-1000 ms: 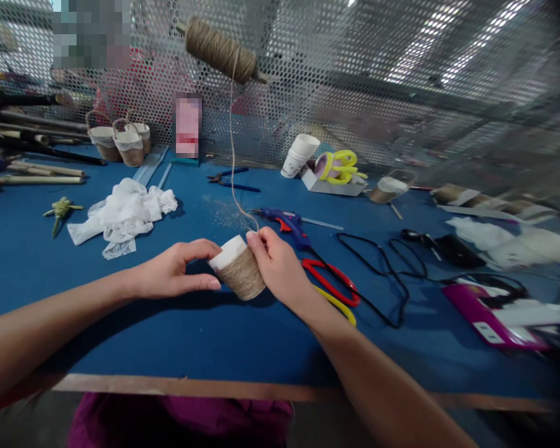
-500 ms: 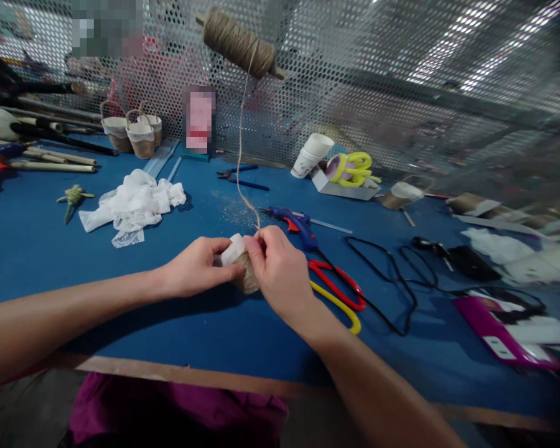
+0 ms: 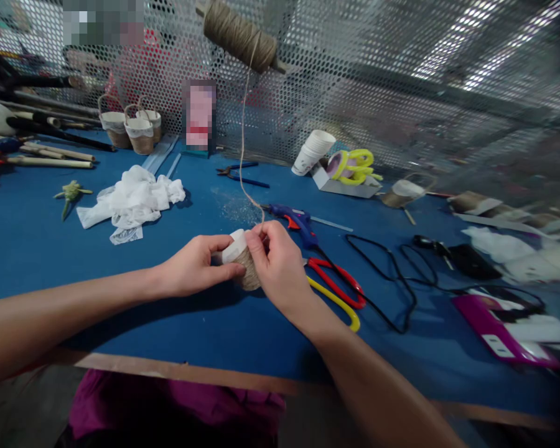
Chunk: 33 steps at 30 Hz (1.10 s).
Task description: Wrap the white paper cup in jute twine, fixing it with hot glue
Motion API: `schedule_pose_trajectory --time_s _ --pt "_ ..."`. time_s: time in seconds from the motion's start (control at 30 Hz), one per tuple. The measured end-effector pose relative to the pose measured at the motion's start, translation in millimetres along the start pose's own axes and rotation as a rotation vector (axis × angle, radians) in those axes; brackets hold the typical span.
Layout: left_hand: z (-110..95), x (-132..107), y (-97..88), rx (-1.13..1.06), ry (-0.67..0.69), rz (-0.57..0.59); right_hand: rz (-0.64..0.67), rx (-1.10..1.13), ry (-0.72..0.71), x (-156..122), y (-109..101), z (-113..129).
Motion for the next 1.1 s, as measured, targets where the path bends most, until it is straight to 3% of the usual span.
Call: schedule_pose_trajectory --time_s 0.73,0.9,0.97,1.1 --pt "6 -2 -5.4 -0.014 -0.033 0.029 0.062 -0.125 -0.086 1 -2 9" --pt "7 -4 -7.9 -0.006 -0.009 0.031 -0.094 -0.392 0.066 28 -35 -30" --pt "7 -4 -8.9 0.004 0.004 0.031 -0.027 -0.525 0.189 37 -42 -60" --pt "5 -6 -9.8 0.078 0.044 0.031 0.111 -0.511 0.291 47 -38 -110"
Point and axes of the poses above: each hand's wrist, its own x-axis towards the middle knuckle, its own y-axis out of the palm, z = x × y, the point moved 5 cm from there along x, towards the middle knuckle, and after that the axes turned 9 degrees about -z, right-handed, at the moved point
